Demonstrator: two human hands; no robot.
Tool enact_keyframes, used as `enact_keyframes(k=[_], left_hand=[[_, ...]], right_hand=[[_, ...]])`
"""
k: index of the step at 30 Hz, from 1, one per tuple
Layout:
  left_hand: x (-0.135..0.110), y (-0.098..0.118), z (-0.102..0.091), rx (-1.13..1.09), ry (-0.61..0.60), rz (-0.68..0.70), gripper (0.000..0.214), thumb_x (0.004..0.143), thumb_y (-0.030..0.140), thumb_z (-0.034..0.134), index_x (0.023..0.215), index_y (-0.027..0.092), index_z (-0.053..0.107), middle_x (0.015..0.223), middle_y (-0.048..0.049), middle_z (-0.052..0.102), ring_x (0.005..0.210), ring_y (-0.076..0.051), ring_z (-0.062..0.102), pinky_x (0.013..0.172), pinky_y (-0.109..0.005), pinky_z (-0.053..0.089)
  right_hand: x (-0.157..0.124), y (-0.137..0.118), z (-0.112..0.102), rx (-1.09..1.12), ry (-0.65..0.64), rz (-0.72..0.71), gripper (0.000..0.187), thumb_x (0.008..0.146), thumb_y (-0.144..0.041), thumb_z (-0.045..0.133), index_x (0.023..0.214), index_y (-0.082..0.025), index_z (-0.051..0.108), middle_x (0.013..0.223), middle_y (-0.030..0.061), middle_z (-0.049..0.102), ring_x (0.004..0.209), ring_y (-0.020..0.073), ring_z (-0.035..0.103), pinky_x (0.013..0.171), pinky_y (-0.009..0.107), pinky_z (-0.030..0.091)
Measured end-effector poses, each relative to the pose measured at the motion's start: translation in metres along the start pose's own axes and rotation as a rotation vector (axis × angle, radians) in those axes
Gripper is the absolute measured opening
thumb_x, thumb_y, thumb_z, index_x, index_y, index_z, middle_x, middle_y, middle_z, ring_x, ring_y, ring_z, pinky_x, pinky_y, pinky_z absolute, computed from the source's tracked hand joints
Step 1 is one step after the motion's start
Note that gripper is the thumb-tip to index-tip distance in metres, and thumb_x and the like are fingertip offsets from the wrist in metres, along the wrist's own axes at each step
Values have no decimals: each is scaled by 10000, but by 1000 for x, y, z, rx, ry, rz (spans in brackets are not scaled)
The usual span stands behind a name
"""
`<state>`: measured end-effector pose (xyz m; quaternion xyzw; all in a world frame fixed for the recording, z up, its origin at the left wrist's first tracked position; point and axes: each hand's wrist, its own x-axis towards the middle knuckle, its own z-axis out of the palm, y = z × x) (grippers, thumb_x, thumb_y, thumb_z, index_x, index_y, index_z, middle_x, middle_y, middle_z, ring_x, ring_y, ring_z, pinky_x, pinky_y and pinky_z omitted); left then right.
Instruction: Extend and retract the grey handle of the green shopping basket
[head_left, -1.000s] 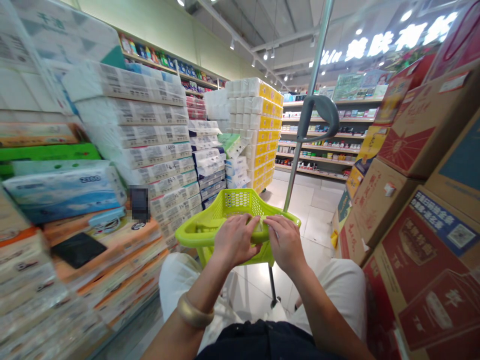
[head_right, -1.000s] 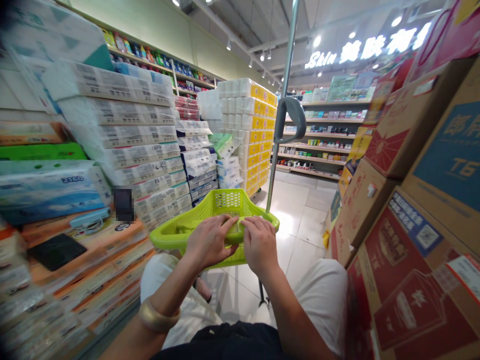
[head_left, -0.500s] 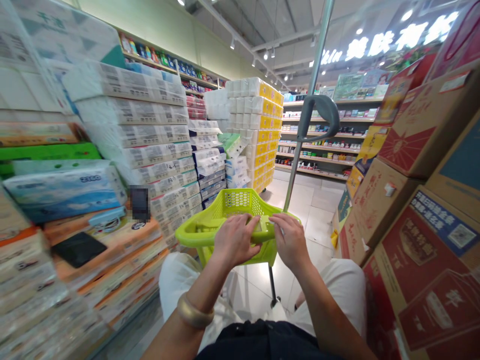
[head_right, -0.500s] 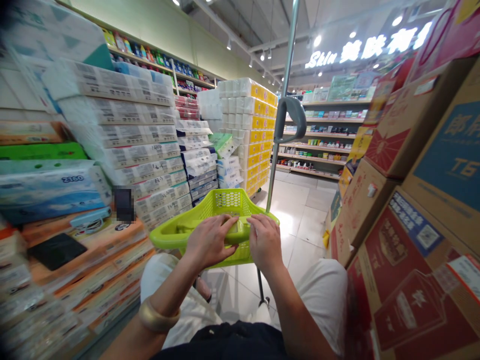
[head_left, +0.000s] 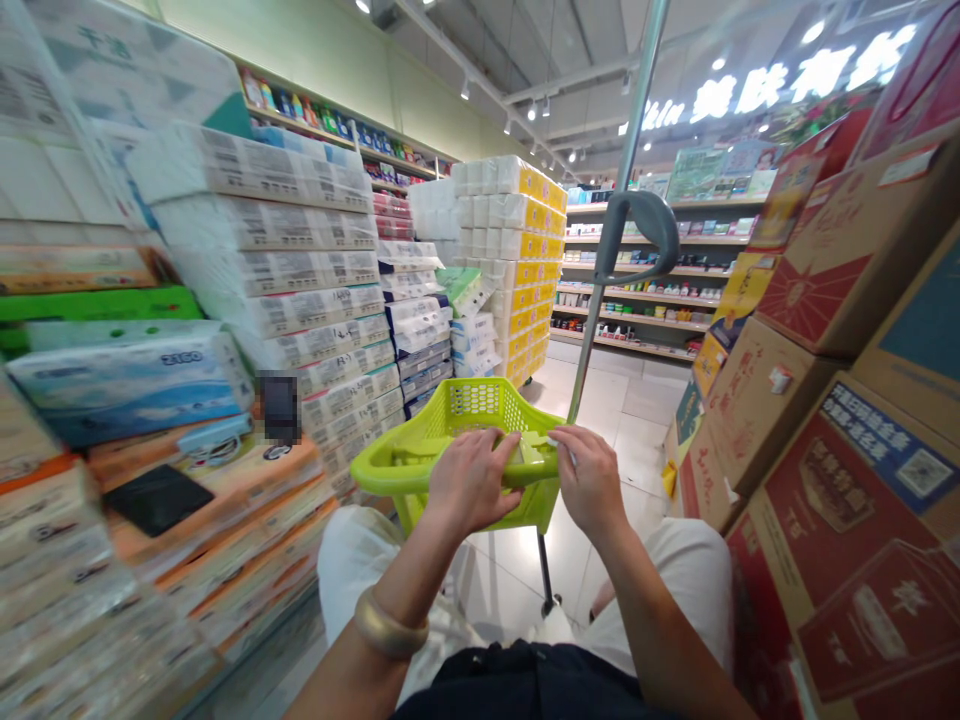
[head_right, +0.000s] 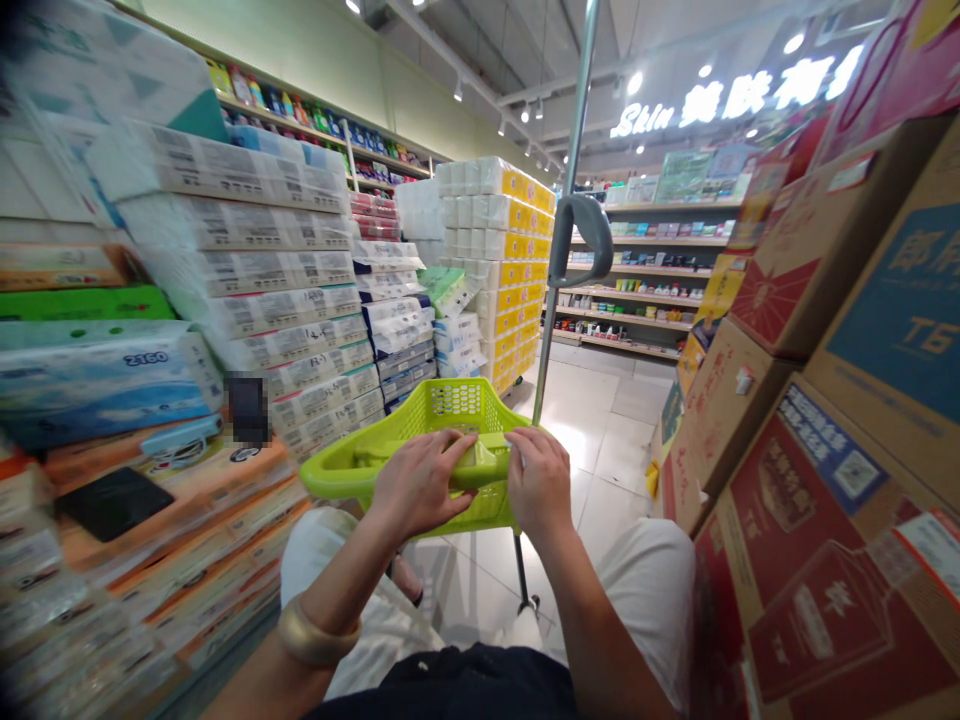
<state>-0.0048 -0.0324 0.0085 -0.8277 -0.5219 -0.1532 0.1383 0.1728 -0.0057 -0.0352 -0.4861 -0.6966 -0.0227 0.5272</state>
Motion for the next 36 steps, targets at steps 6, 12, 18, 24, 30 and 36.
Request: enact_keyframes(k=[6,12,18,24,30,36], left_hand=[[0,0,0,-5,-1,-3,634,753,457,641,1315,218,474,1208,-98,586,1077,-288,565,972,-432,425],[0,-1,1,-12,1,-3,637,756,455,641,1323,224,465,1202,-98,585,1081,-286,563,980,-433,420],[0,-1,1,-11,0,-1,637,754,471,640,1318,225,473,1211,-97,582,1080,-285,560,981,-430,418],[0,-1,2,-2,9,-1,626,762,438,640,1323,222,465,1183,-97,591,1081,-284,563,976,-427,422],[0,-1,0,-12,-10,-6,650,746,456,658,1327,238,461,1218,-92,579,1087,-283,557,989,-430,411],[0,-1,2,-1,9,-4,622,760,438,641,1320,230,469,1191,-94,591,1075,-284,565,972,-422,423]], right_hand=[[-1,2,-1,-11,34,-3,291,901,-206,438,984,-208,718,1051,81,703,1052,234,585,972,434,428],[-3,-1,1,36,-19,-47,291,915,-223,435,1007,-224,711,1059,69,705,1047,225,597,967,427,432],[0,11,-4,-17,76,42,308,899,-217,423,1001,-197,713,1058,89,697,1039,236,586,965,437,439],[-6,-8,4,45,-45,-93,290,917,-222,435,1014,-230,709,1068,67,703,1058,221,593,980,425,433],[2,14,-5,1,87,43,308,894,-213,425,1004,-199,713,1055,89,696,1040,234,588,966,441,446],[-6,-7,4,58,-28,-102,296,913,-208,433,1015,-230,710,1075,66,701,1072,224,591,989,432,434]])
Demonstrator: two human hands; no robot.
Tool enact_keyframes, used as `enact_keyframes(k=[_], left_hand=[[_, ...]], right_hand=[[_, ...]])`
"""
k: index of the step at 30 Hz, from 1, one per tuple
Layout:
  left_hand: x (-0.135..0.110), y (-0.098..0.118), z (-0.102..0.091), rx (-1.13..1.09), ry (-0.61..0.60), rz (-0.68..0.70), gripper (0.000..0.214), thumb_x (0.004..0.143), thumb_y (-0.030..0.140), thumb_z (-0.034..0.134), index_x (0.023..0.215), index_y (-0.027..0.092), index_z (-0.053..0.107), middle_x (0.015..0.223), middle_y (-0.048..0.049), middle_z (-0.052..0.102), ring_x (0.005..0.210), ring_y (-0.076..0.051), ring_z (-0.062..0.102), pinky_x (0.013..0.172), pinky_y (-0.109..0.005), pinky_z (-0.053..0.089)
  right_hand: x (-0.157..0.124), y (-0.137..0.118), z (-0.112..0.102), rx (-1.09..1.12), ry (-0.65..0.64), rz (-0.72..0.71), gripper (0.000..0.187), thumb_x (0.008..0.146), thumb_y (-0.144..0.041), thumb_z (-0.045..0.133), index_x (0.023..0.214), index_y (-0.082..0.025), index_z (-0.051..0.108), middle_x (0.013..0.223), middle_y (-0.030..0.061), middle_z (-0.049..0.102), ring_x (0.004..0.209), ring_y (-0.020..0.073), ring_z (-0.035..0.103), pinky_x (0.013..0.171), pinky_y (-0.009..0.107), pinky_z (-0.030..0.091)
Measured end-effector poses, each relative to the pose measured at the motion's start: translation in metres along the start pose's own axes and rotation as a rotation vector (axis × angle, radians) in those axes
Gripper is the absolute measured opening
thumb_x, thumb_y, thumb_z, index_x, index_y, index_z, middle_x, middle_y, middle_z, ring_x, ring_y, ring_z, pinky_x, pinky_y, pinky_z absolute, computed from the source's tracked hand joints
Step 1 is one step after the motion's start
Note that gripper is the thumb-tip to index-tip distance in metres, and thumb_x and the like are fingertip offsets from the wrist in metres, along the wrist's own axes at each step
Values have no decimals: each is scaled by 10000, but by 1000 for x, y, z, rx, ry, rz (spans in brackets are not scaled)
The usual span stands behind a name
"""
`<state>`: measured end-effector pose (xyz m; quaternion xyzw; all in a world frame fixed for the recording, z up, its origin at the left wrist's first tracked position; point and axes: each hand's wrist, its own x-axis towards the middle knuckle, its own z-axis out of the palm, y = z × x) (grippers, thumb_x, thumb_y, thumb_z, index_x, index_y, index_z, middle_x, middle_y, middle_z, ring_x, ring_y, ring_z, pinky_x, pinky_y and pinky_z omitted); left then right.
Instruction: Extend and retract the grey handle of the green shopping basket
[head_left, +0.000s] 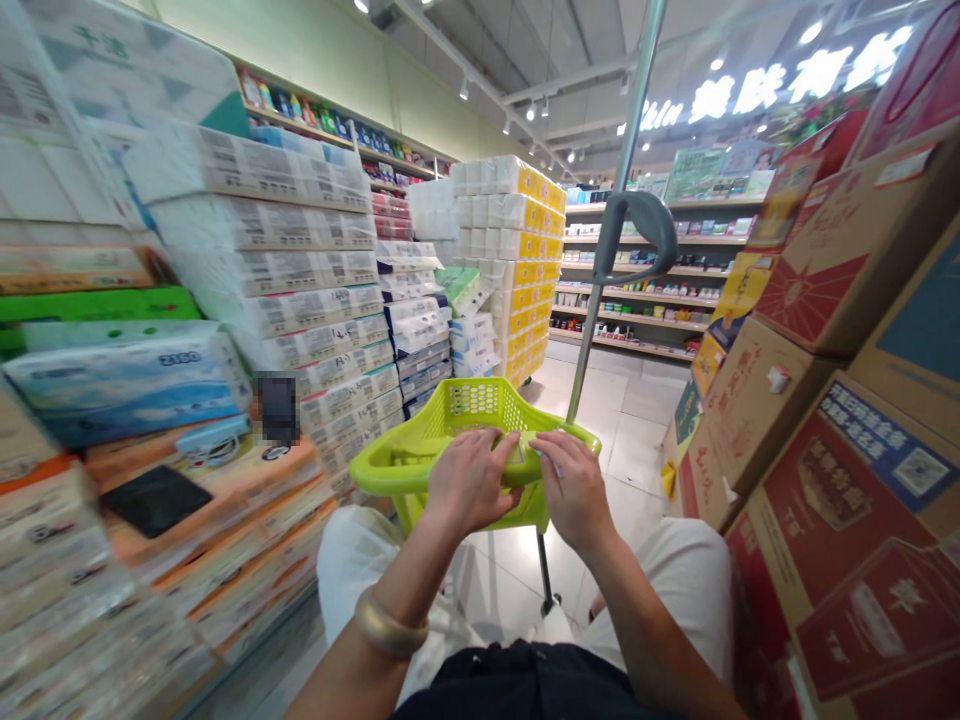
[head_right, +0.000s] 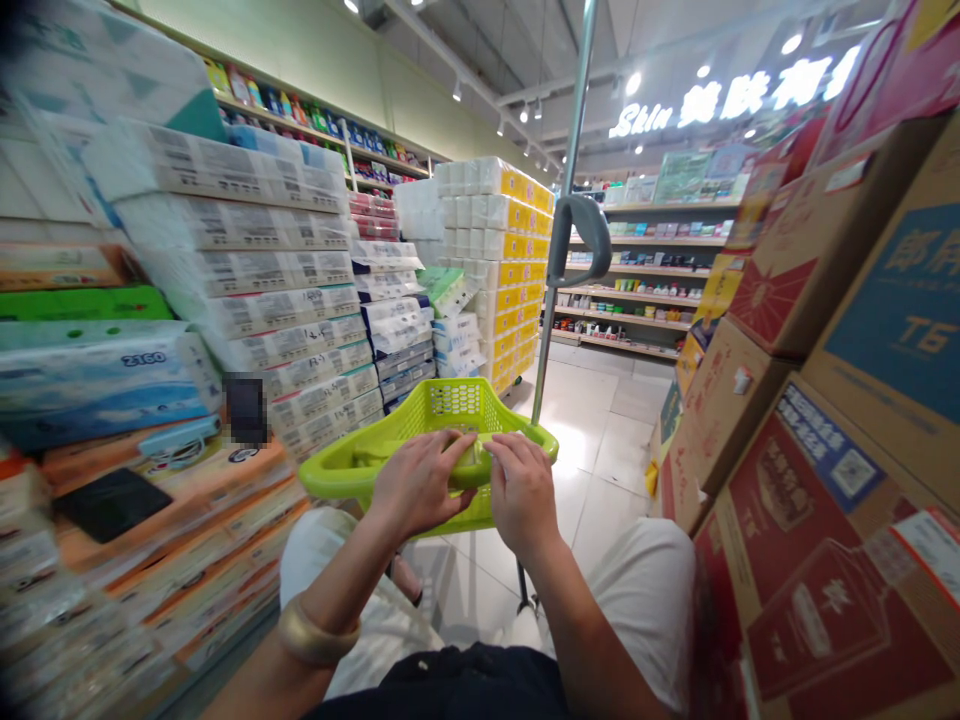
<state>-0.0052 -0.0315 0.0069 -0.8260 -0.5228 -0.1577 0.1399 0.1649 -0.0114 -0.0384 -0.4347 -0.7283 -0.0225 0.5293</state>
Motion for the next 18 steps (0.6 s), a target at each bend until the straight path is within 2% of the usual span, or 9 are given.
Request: enact_keyframes(k=[2,7,9,14,18], left_hand=[[0,0,0,-1,0,2,625,760,439,640,1321,224,467,1195,-95,591,1077,-285,565,973,-425,424],[-1,-1,-1,3,-2,11,648,745,457,652,1319,217,471,1217,-93,584,1077,-288,564,977,-430,423],[0,0,-1,4,0,11,647,746,458,650,1320,217,470,1218,-93,583,1077,-287,564,978,-430,423],[0,0,0,4,9,14,615,764,437,630,1313,210,472,1196,-99,593,1084,-288,564,972,-430,427],[0,-1,2,5,5,14,639,754,462,639,1317,211,471,1210,-94,588,1073,-287,568,971,-431,431]], right_hand=[[1,1,0,-1,-8,6,294,916,-210,432,1017,-223,708,1080,66,701,1066,220,594,984,424,436],[7,19,-9,-76,107,155,298,895,-199,426,991,-187,708,1051,92,700,1029,240,595,957,435,447],[6,16,-8,-74,102,142,297,894,-193,427,995,-190,706,1056,90,699,1040,239,590,963,431,442],[1,-4,3,-9,-33,-13,296,911,-195,432,1041,-225,696,1096,57,696,1074,219,589,990,407,420],[5,11,-3,-26,31,76,301,902,-203,427,1031,-200,699,1076,81,698,1048,230,599,967,427,439]])
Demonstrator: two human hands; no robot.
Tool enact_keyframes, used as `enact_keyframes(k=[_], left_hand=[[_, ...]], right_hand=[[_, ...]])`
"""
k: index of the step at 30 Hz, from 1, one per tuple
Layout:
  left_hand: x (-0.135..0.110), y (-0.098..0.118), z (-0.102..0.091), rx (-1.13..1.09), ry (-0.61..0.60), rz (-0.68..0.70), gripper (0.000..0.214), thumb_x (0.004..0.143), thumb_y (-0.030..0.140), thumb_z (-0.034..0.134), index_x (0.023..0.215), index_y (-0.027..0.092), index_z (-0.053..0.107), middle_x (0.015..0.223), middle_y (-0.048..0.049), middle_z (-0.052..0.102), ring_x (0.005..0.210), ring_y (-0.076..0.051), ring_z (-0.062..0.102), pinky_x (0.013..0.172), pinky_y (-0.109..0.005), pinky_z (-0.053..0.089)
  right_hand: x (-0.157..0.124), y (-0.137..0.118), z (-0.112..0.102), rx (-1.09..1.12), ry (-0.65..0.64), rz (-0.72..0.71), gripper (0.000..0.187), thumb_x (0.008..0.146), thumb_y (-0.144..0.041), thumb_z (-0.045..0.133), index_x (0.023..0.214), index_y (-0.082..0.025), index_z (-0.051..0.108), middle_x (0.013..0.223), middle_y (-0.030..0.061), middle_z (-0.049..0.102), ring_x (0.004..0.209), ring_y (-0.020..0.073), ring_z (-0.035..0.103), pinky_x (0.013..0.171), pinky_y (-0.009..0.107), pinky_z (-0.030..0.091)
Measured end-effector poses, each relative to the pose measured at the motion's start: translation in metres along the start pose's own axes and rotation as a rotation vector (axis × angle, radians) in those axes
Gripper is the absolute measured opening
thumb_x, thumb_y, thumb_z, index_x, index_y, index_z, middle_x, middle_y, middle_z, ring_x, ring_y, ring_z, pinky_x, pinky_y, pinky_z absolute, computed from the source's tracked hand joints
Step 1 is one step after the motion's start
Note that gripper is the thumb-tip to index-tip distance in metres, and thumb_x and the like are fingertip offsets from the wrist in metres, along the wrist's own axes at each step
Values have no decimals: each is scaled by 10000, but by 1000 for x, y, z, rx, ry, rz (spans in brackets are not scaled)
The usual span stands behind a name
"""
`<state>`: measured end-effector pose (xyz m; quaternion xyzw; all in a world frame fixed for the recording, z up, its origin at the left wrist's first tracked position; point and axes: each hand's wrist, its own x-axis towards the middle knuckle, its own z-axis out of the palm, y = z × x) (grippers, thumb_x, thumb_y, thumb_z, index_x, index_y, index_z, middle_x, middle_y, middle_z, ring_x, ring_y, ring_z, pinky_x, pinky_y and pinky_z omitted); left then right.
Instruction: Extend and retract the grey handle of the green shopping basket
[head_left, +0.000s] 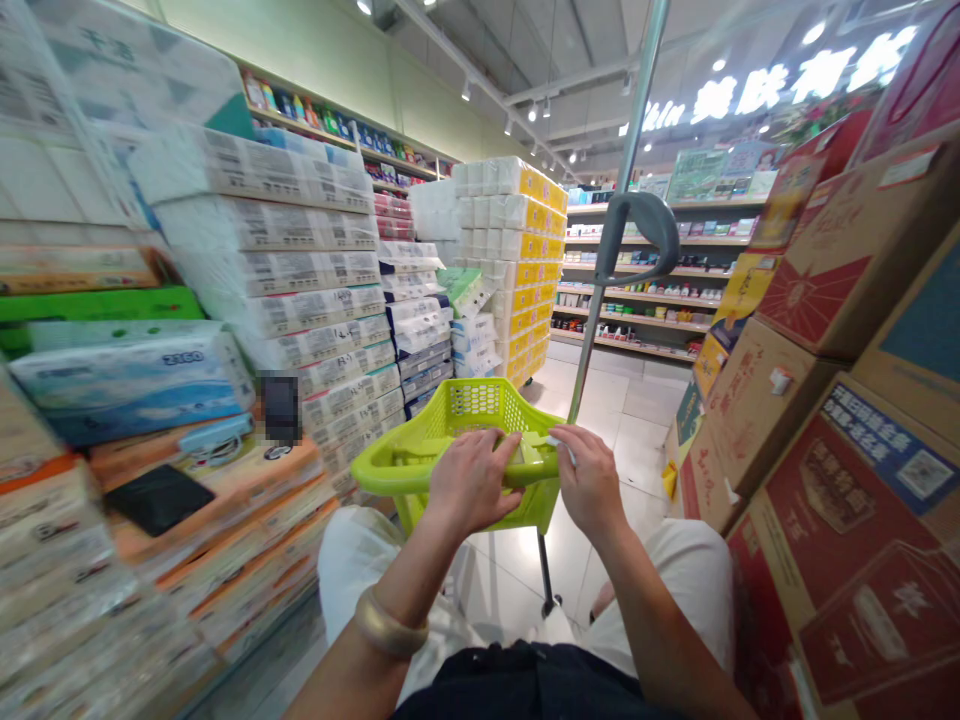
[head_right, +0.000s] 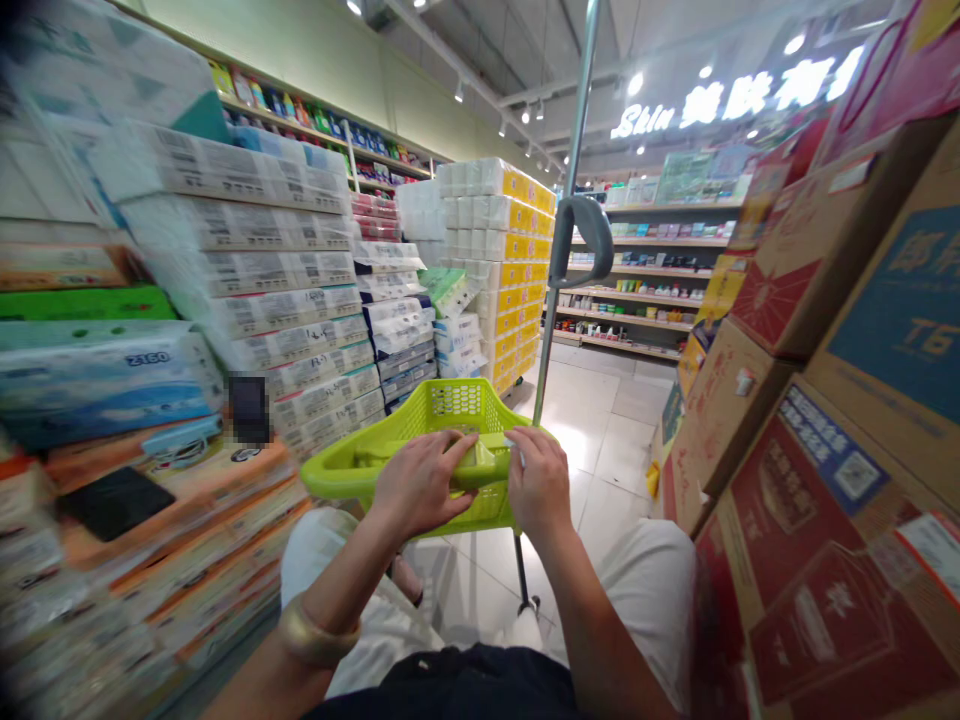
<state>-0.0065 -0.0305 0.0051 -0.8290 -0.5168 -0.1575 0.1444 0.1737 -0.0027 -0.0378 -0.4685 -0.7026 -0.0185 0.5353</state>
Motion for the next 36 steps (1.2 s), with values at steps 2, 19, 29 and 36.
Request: enact_keyframes(k=[2,19,29,36], left_hand=[[0,-1,1,2,1,2,654,749,472,645,1323,213,469,1219,-93,583,1076,-287,566,974,-431,428],[1,1,0,8,14,-2,638,750,463,643,1311,203,486,1195,-96,593,1068,-286,570,969,-432,432],[1,1,0,9,6,-1,651,746,470,649,1315,202,477,1199,-98,590,1067,-287,569,968,-435,434],[1,2,1,13,26,1,606,764,434,628,1306,207,482,1178,-94,604,1066,-282,573,968,-421,429]], right_hand=[[2,8,-4,-24,54,56,307,892,-201,425,1023,-183,702,1065,96,697,1041,239,596,959,437,448],[-2,-3,2,-11,43,8,298,906,-194,426,1013,-197,705,1068,81,702,1061,233,592,988,434,431],[1,3,0,-31,64,28,297,914,-213,425,1022,-197,702,1053,87,705,1045,238,599,962,439,447],[-7,-14,7,36,-45,-95,288,933,-213,426,1046,-222,691,1092,55,703,1073,218,596,991,415,427]])
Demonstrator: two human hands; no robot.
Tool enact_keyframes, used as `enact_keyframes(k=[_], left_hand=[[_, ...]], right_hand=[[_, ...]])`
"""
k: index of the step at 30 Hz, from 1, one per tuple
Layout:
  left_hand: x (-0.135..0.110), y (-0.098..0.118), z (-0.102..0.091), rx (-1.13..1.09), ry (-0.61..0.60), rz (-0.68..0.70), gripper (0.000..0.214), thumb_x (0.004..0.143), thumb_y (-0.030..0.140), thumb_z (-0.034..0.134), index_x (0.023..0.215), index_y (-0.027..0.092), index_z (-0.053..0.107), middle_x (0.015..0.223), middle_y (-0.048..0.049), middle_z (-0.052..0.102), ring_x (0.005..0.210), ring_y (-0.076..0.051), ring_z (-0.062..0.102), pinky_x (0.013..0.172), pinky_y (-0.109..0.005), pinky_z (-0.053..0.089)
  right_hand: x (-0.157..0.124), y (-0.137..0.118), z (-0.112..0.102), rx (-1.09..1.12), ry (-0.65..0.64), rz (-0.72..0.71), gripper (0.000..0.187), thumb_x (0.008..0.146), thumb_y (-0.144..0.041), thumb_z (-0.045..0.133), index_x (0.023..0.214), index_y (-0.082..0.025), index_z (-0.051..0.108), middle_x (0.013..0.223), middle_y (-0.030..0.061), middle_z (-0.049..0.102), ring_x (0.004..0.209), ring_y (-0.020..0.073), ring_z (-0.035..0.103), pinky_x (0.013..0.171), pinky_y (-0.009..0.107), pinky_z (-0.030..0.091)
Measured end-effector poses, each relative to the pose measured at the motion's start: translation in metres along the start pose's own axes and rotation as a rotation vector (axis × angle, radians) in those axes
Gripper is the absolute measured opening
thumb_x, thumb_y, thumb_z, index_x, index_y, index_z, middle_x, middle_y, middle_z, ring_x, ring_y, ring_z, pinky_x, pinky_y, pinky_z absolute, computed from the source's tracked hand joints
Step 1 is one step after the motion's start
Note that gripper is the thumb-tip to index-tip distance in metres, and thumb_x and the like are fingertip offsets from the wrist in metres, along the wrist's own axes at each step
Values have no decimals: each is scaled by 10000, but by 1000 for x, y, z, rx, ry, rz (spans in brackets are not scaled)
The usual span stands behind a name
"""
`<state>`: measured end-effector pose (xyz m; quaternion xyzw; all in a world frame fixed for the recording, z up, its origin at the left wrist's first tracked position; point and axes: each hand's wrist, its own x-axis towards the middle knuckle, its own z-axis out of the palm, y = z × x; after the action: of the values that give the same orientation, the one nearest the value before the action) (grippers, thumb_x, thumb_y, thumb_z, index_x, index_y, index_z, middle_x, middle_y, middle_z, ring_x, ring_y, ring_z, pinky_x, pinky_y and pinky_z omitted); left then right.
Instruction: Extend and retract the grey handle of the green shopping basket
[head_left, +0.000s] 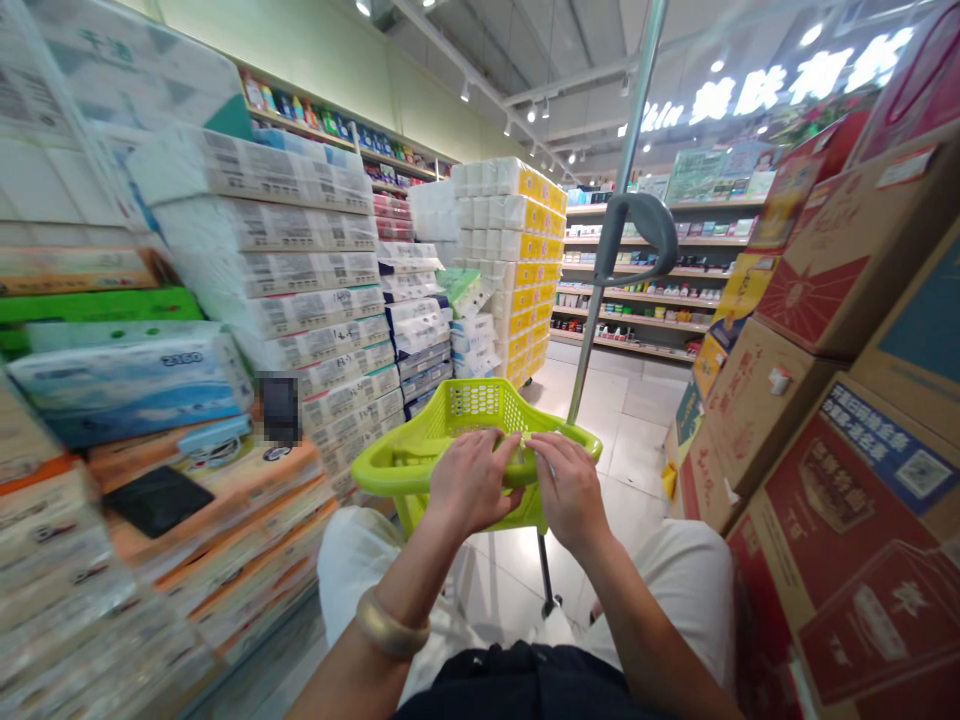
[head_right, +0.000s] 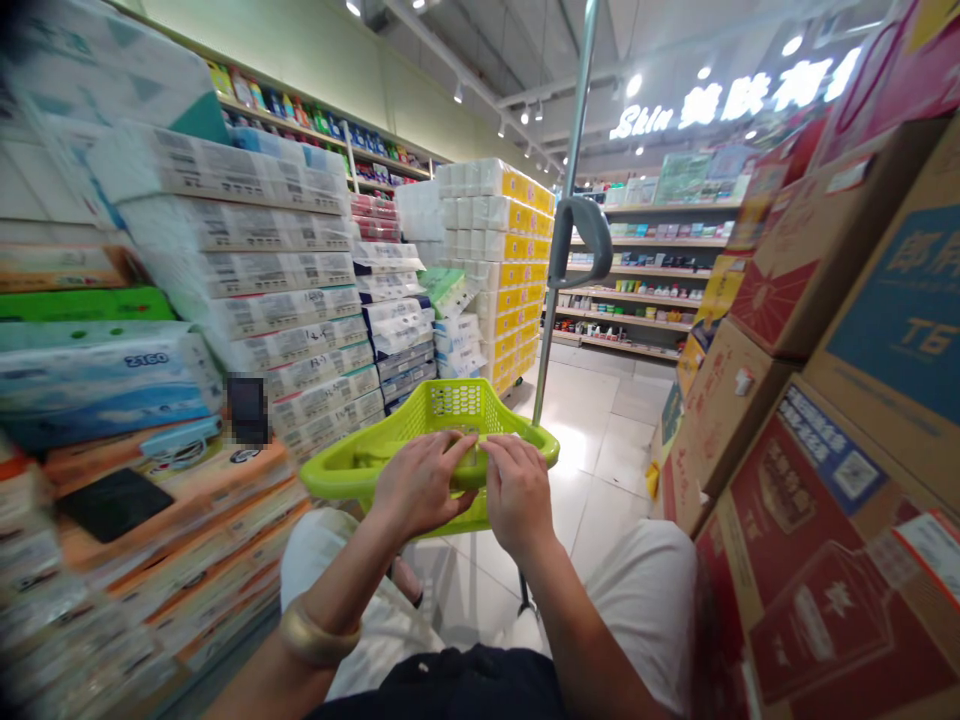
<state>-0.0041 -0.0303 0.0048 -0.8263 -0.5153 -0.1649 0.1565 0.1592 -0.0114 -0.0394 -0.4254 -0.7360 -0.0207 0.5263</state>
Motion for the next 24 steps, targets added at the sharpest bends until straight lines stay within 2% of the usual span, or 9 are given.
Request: enact_keyframes(k=[7,13,20,24], left_hand=[[0,-1,1,-15,-25,-10,653,746,472,649,1321,220,468,1218,-93,582,1085,-279,561,987,-416,415],[1,0,-1,-12,-14,-2,619,763,437,636,1315,212,468,1190,-103,593,1081,-284,561,977,-426,419],[0,0,1,-17,-21,-8,653,749,469,652,1321,219,460,1206,-102,578,1093,-286,555,984,-431,418],[2,3,0,0,-13,0,621,763,452,632,1311,208,471,1185,-106,589,1086,-287,559,978,-430,419]], right_hand=[[6,19,-8,-69,133,134,303,912,-208,419,1018,-188,703,1068,91,701,1061,237,593,984,444,438],[0,-2,1,-5,-6,1,305,930,-209,415,1061,-214,691,1109,67,696,1091,214,587,1002,422,425],[5,15,-9,-45,110,132,311,911,-194,413,1028,-199,701,1073,87,699,1071,235,592,978,446,439],[0,2,-4,-19,29,51,306,925,-203,415,1039,-212,698,1092,67,700,1093,232,582,1002,435,416]])
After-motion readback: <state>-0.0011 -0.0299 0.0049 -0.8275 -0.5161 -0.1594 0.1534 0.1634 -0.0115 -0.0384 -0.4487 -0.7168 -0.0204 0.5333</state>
